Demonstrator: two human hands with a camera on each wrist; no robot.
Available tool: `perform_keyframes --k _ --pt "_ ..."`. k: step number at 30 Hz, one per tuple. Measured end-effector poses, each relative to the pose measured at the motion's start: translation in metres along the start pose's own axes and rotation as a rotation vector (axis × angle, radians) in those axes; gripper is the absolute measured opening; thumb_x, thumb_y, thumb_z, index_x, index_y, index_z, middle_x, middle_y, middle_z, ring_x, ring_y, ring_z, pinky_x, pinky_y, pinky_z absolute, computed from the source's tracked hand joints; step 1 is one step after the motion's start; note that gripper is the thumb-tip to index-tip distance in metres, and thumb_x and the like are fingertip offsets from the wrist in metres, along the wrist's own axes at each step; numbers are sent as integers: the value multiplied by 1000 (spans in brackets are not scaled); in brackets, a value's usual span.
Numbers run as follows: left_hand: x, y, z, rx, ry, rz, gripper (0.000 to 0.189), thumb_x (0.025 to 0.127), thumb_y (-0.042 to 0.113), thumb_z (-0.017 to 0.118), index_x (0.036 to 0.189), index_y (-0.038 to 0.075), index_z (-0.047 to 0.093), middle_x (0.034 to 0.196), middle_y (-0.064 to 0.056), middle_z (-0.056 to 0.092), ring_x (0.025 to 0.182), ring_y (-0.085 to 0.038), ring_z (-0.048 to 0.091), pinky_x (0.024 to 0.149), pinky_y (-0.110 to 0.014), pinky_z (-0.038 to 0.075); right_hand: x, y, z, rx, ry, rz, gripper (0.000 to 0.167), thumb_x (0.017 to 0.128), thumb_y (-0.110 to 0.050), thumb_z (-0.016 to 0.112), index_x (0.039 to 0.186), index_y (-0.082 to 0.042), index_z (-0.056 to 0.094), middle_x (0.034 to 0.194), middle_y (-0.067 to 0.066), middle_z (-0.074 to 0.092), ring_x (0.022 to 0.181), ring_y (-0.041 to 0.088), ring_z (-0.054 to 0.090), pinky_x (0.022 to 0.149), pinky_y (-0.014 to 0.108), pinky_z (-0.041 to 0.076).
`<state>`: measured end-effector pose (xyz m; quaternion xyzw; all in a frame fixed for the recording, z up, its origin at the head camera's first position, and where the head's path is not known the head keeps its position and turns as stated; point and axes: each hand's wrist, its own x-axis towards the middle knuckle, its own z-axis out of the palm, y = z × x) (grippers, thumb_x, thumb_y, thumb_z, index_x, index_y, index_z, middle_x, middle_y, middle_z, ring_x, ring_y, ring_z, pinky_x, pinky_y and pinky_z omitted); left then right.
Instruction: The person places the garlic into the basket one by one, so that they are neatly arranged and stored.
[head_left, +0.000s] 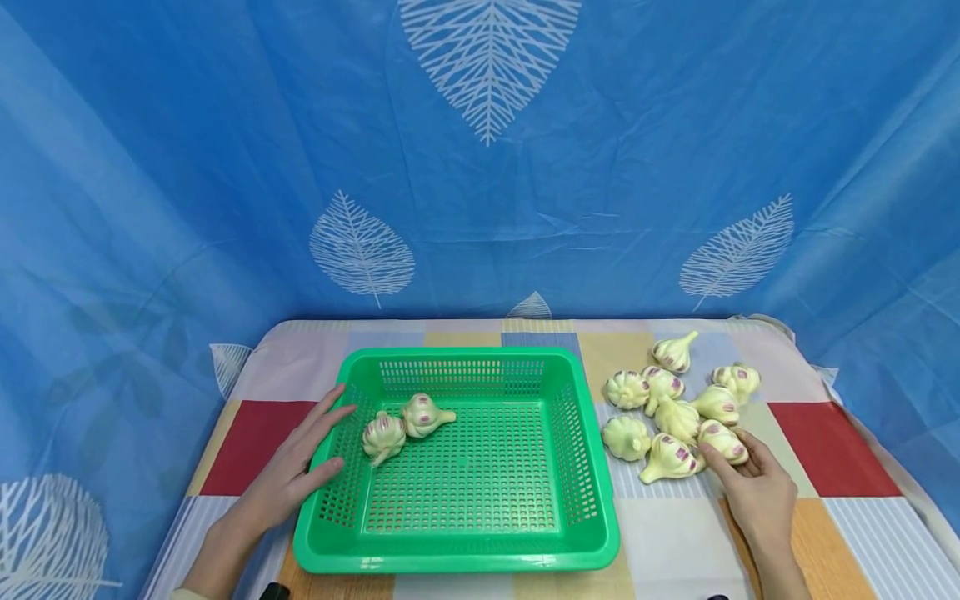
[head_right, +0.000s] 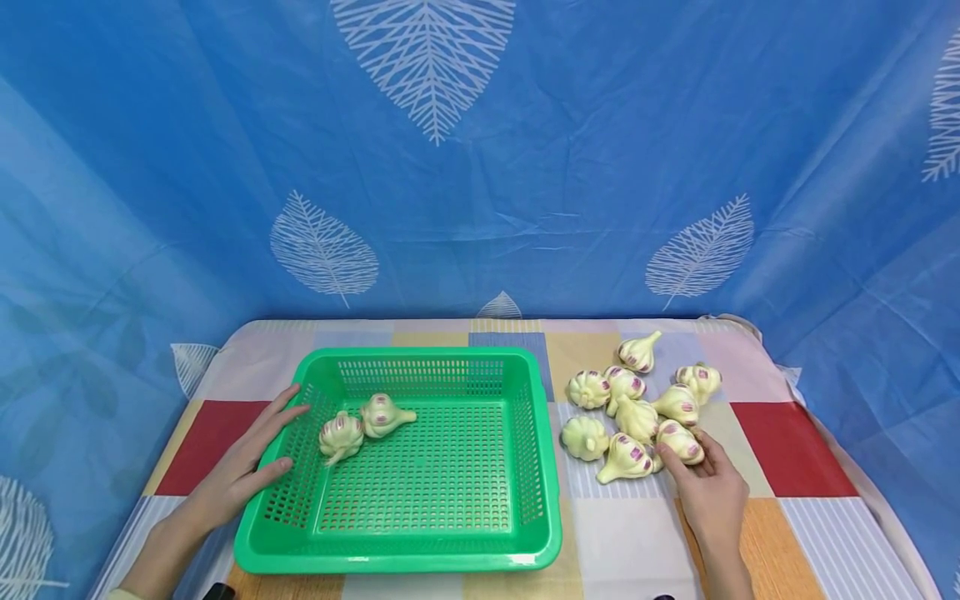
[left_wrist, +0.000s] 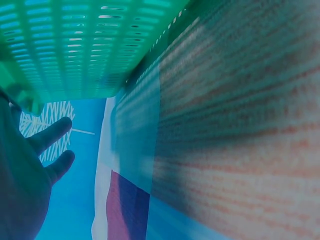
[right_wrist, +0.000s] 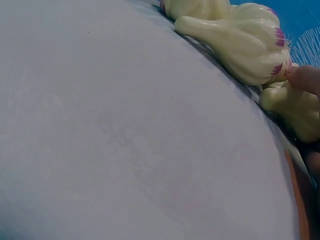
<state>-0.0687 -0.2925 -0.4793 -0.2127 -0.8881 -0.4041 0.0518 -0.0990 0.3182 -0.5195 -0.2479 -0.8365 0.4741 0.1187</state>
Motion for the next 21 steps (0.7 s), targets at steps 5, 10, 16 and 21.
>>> perform_keyframes --k 5,10,16,21 --pt "0 1 0 -8 0 2 67 90 12 65 153 9 42 167 -4 16 149 -17 18 98 -76 29 1 1 -1 3 9 15 77 82 -38 85 144 -5 55 134 24 58 85 -20 53 65 4 45" --pt "0 3 -1 -18 -9 3 67 90 11 65 152 8 42 167 -4 15 149 -17 17 98 -74 28 1 1 -1 -8 28 16 76 81 -38 86 142 -5 57 132 25 59 80 -20 53 61 6 46" --pt "0 1 0 -13 -4 1 67 90 12 65 153 10 42 167 -4 16 149 -19 18 97 -75 29 1 2 -1 -15 44 17 74 80 -37 87 141 -6 59 131 25 59 75 -20 53 58 8 47" --pt "0 1 0 -14 -4 -5 66 91 13 64 153 11 41 167 -3 15 149 -19 18 98 -76 28 2 3 -7 27 69 27 73 81 -32 87 141 -3 58 132 26 57 78 -21 53 63 5 46"
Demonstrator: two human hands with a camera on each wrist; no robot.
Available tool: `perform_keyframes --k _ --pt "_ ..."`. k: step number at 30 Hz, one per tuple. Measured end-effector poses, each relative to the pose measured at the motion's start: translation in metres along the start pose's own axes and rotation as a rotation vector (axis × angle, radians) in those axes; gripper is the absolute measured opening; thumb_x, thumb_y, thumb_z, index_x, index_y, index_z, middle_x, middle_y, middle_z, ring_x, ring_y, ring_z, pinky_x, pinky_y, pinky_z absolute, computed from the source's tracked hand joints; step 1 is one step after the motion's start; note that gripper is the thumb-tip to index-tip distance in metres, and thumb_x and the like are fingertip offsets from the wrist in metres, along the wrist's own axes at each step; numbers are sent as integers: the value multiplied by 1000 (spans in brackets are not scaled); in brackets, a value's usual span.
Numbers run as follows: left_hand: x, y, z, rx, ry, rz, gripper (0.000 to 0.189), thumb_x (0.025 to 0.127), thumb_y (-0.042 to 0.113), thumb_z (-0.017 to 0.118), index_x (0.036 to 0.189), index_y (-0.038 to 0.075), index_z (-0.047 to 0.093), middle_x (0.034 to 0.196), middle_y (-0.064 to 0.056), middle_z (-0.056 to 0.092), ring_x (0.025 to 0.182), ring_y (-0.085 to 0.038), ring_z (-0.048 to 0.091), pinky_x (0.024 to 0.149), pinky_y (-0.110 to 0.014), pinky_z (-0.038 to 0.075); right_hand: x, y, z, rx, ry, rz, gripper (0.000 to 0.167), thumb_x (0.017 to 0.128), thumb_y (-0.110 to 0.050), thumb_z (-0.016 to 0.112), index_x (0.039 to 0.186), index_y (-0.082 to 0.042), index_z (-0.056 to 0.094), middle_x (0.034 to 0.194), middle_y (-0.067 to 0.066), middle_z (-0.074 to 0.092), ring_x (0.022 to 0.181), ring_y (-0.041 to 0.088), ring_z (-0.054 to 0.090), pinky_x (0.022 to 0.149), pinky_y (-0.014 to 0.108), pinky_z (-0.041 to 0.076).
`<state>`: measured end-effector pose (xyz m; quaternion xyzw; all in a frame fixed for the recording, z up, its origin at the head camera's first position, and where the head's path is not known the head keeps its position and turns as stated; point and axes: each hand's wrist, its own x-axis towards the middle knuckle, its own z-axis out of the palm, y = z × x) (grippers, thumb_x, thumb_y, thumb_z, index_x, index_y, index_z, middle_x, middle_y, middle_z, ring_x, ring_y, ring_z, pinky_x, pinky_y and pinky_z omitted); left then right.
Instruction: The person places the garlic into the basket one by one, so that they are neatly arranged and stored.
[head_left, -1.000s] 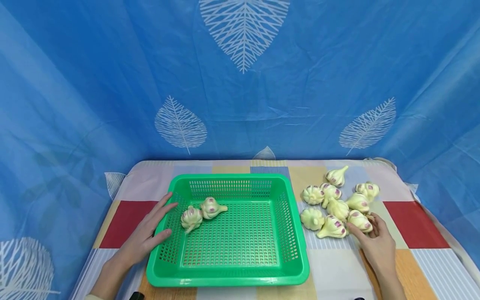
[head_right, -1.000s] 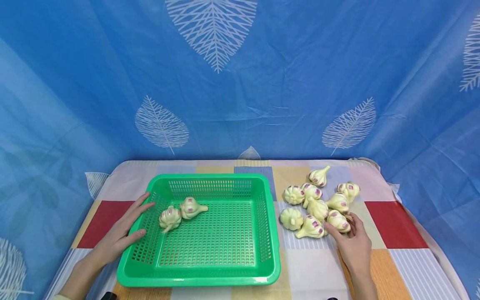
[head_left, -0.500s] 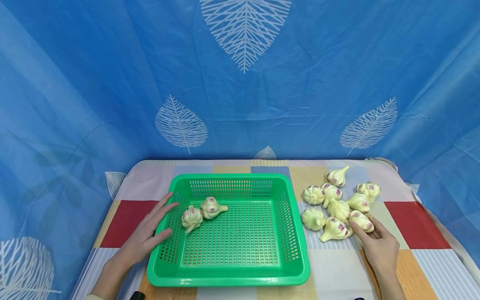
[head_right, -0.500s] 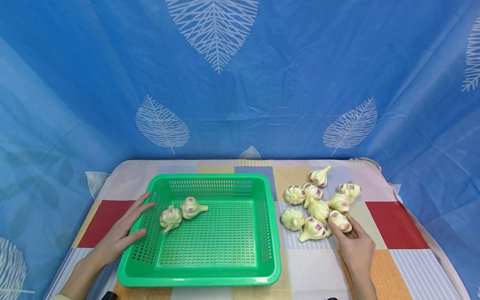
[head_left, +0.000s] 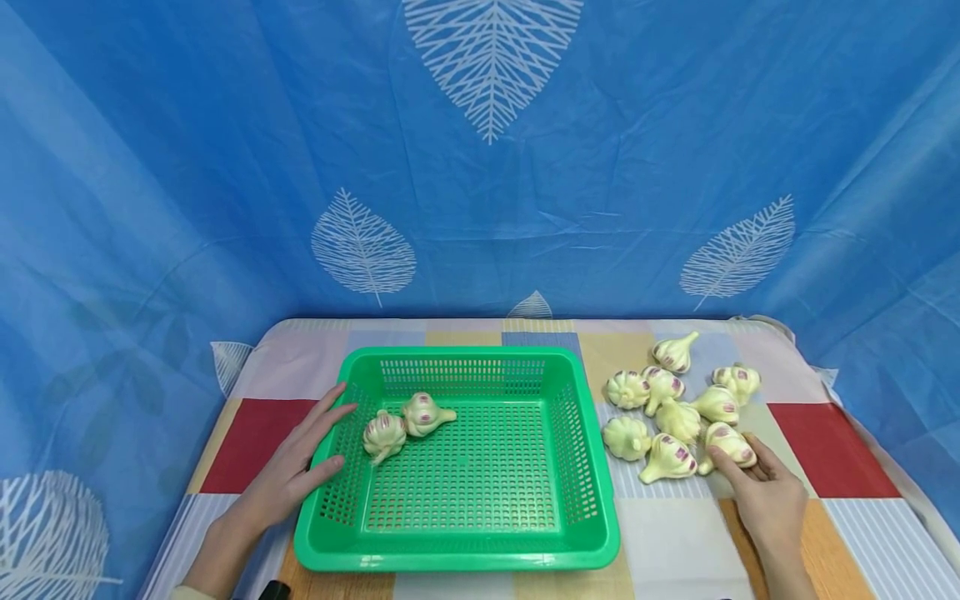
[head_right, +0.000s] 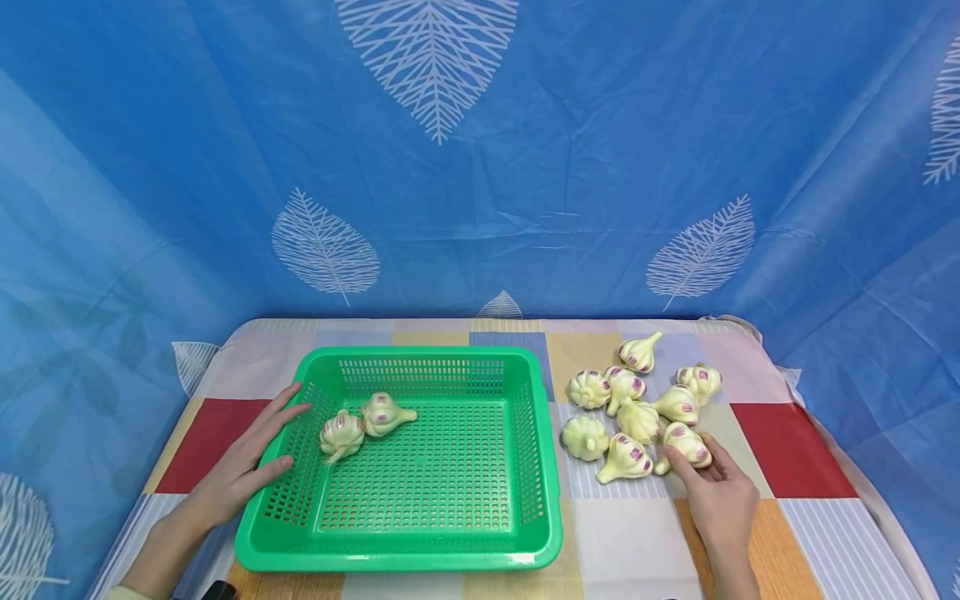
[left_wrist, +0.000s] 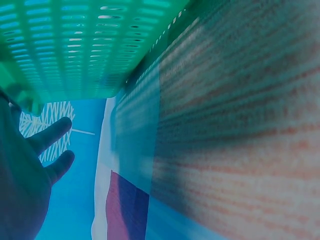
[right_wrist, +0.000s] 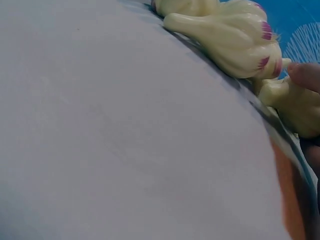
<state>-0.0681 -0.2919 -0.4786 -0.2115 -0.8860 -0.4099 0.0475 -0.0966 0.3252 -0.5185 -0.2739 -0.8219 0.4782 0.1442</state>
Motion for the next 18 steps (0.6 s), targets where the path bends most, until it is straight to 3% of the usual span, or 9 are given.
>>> perform_keyframes --k 7,11,12,14,18 --pt "0 1 -1 3 0 3 66 91 12 63 153 10 41 167 -4 15 148 -19 18 98 -76 28 4 -10 -18 53 10 52 75 79 -28 89 143 -6 57 135 20 56 85 -18 56 69 4 45" --pt "0 1 -1 0 -2 5 65 92 13 63 153 10 41 167 -4 15 148 -20 19 98 -75 30 4 -22 -24 204 10 71 75 77 -18 90 143 -7 57 136 14 57 87 -14 61 70 6 48" --pt "0 1 -1 -2 -2 5 66 92 12 63 154 10 41 167 -4 15 148 -20 19 98 -75 30 3 -25 -25 200 7 49 73 78 -17 89 143 -6 57 136 11 59 87 -14 62 70 7 48" --pt "0 1 -1 -5 -4 4 66 92 13 63 154 11 40 167 -4 15 148 -20 19 98 -75 30 2 -33 -28 209 0 22 71 79 -14 88 142 -4 57 131 2 64 86 -14 62 70 7 48" --pt "0 1 -1 -11 -7 1 67 92 13 64 155 13 40 168 -3 15 148 -19 19 99 -74 29 1 -48 -31 148 -9 -57 66 81 -10 85 140 -1 58 107 -19 67 82 -15 62 69 7 48"
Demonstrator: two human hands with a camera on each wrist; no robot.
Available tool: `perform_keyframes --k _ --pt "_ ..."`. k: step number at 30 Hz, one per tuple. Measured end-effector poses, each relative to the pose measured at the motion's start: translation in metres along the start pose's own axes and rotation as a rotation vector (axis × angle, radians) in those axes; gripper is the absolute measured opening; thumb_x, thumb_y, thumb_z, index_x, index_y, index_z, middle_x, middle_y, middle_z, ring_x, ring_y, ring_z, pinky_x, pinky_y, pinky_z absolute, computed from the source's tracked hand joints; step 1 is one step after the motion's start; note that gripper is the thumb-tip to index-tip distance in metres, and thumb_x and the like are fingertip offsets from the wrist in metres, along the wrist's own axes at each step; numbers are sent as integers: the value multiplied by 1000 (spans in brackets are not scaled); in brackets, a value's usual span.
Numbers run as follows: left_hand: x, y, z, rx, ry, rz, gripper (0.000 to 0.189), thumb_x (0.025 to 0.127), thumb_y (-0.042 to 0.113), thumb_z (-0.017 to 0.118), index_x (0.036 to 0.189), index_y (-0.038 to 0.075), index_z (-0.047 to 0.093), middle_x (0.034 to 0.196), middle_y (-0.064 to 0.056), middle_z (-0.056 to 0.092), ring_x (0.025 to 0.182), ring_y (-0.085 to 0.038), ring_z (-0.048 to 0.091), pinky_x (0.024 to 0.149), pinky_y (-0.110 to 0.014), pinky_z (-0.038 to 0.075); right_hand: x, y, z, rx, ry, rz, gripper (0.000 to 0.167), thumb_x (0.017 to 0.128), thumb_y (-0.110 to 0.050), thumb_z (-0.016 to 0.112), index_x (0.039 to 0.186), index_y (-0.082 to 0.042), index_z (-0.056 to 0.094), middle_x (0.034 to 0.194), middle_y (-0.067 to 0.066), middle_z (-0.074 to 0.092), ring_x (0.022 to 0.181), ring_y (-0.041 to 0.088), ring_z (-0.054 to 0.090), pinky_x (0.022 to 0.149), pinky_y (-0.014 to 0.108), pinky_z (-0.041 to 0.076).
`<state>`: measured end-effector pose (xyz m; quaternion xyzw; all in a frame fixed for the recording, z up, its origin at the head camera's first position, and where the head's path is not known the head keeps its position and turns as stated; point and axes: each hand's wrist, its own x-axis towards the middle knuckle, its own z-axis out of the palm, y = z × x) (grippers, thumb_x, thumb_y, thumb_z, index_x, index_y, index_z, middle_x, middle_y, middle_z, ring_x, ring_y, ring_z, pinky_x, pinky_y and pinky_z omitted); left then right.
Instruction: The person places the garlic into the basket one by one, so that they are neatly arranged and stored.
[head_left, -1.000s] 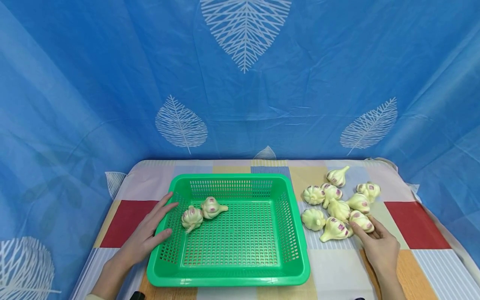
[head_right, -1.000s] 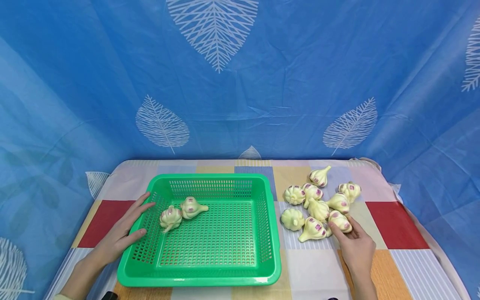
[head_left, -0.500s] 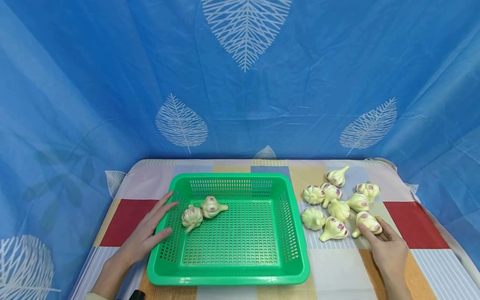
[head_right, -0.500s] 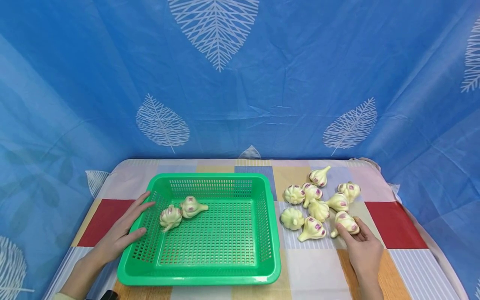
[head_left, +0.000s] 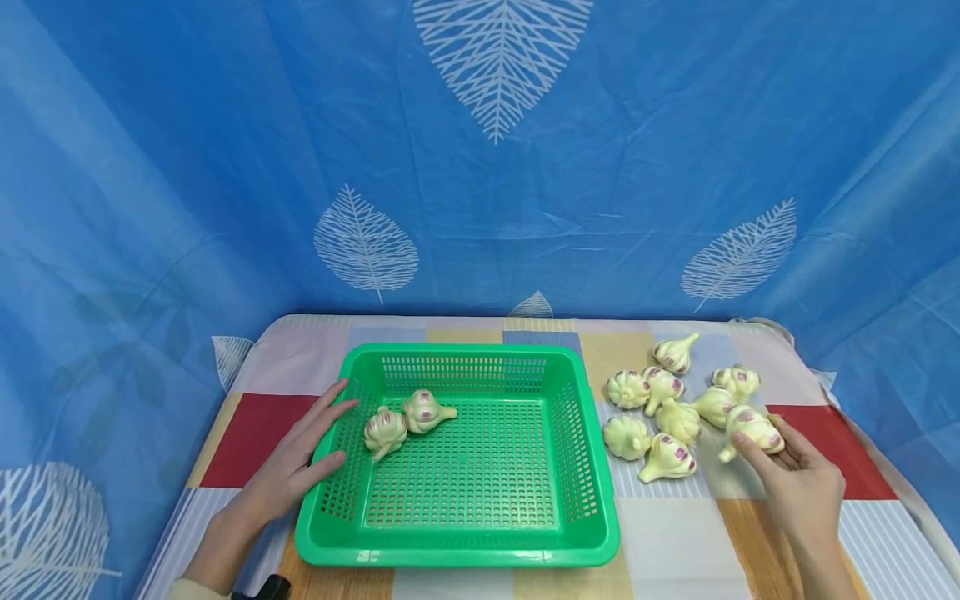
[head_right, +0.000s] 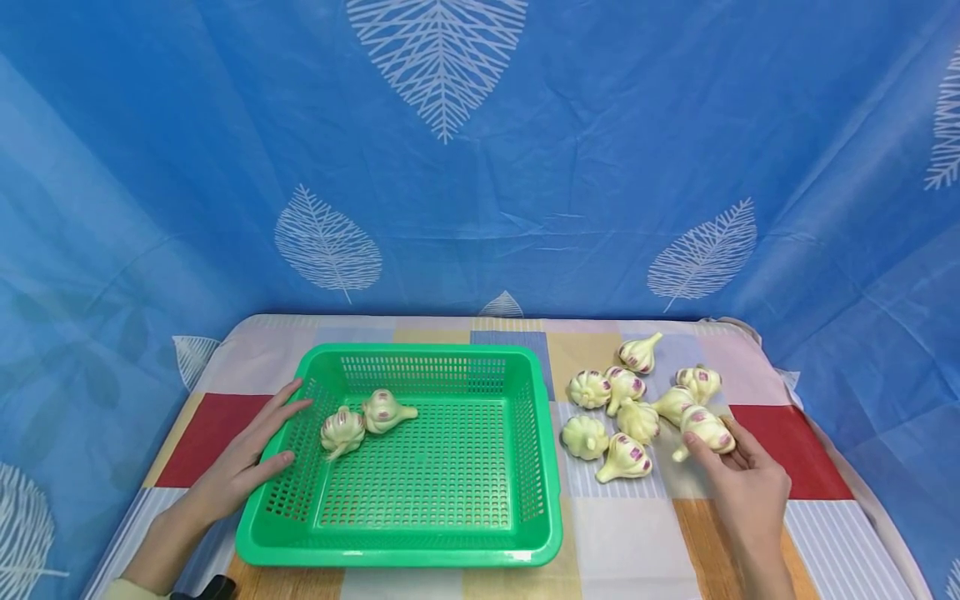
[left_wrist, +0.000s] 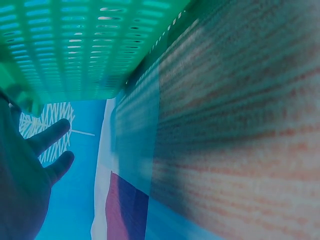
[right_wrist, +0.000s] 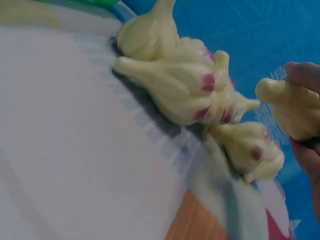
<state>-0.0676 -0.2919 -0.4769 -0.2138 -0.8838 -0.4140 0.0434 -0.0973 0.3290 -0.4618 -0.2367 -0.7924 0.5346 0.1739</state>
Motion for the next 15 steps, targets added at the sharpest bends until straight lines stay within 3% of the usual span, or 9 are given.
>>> perform_keyframes --k 3,8,15 --pt "0 0 0 -2 -2 0 67 92 13 64 155 13 39 168 -3 15 148 -19 19 99 -74 30 0 -12 -1 -7 -12 -31 64 82 -8 84 140 0 58 100 -24 65 82 -14 63 69 7 48" --pt "0 0 1 2 3 4 67 92 12 64 154 11 40 167 -4 15 148 -20 19 99 -74 30 0 -31 -2 -38 -52 -87 65 83 -7 83 141 2 55 106 -24 64 85 -15 62 70 7 49" --pt "1 1 0 3 5 2 66 92 13 63 154 10 40 167 -4 15 149 -20 19 99 -76 28 -3 -52 1 -52 -125 -198 65 84 -5 82 141 7 54 101 -25 63 87 -13 63 70 9 50"
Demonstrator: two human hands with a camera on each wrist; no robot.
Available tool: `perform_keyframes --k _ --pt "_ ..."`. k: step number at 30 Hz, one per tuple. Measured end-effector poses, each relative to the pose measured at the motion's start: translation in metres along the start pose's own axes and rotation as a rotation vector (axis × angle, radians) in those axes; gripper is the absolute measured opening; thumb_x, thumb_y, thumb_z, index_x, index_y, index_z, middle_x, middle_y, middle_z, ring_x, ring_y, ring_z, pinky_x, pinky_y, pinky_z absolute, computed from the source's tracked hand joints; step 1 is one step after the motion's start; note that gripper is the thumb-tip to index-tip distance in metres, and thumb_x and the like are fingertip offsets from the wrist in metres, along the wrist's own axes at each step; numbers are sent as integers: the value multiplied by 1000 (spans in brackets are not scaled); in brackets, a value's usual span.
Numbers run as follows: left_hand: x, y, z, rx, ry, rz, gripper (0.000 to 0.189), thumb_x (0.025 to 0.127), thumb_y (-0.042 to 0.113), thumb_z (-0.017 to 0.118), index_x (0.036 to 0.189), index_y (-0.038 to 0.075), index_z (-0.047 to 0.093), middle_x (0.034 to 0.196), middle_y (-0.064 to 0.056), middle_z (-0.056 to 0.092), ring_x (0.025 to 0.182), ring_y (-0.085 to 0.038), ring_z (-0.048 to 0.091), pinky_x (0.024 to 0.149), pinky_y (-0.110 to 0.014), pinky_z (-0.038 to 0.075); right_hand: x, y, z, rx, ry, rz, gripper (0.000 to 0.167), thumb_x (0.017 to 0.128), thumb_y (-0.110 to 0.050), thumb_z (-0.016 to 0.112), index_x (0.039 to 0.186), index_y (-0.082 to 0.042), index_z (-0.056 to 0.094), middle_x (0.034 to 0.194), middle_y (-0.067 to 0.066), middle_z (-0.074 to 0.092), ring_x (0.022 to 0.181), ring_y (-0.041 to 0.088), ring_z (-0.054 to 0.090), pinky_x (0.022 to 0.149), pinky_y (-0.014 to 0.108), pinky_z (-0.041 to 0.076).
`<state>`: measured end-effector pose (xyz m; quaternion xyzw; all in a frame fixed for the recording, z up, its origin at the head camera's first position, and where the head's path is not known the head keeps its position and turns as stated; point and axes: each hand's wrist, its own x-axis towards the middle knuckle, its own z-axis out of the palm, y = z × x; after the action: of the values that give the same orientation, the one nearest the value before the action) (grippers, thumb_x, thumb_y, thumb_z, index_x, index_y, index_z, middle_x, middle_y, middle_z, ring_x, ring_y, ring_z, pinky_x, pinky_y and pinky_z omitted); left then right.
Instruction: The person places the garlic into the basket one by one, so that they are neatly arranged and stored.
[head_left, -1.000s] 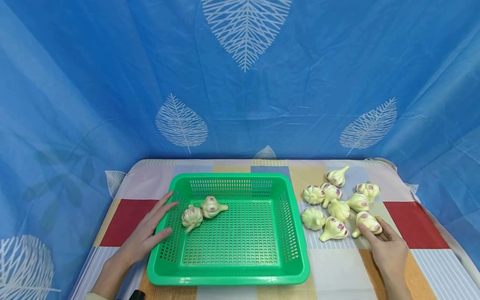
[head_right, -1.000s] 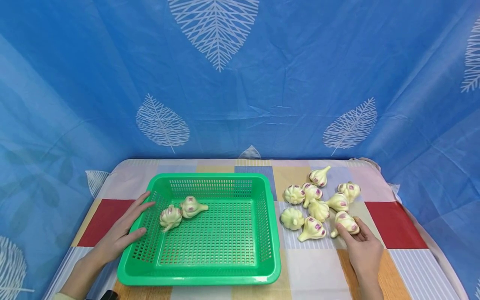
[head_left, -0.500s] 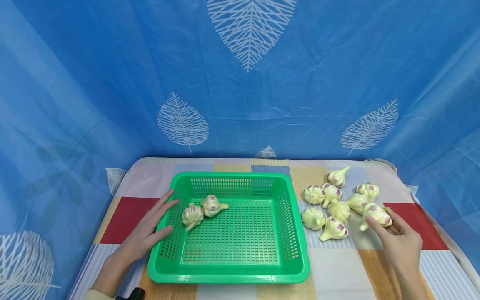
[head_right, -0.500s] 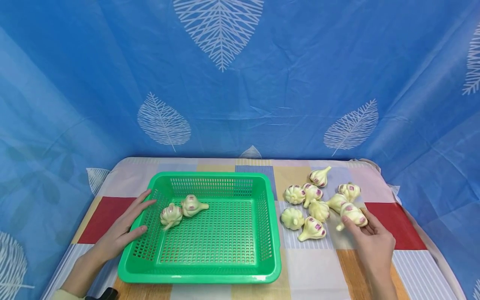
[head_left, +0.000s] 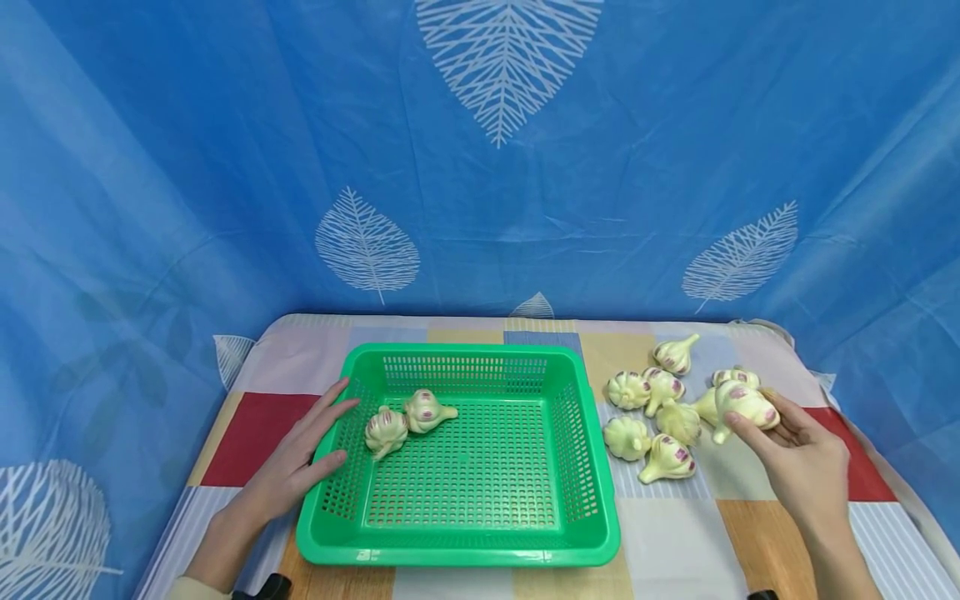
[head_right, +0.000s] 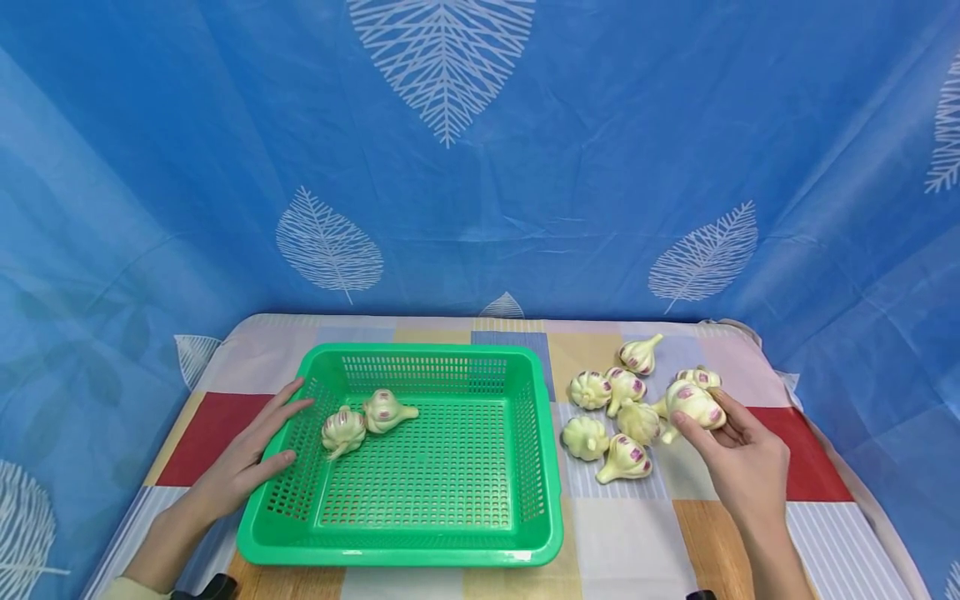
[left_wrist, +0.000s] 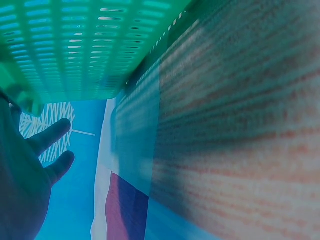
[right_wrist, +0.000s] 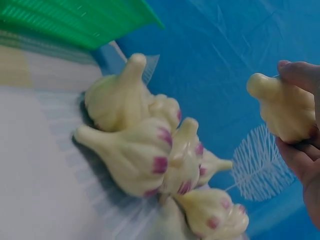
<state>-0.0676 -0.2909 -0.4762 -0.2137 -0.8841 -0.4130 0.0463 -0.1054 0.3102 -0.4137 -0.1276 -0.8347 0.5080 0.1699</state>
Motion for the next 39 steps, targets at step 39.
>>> perform_keyframes --k 39 --pt "-1 0 1 3 9 0 66 92 14 63 154 12 41 167 -3 16 149 -20 19 100 -75 29 -17 -83 118 206 -522 -318 55 86 -6 80 134 7 58 122 23 65 98 9 70 78 25 57"
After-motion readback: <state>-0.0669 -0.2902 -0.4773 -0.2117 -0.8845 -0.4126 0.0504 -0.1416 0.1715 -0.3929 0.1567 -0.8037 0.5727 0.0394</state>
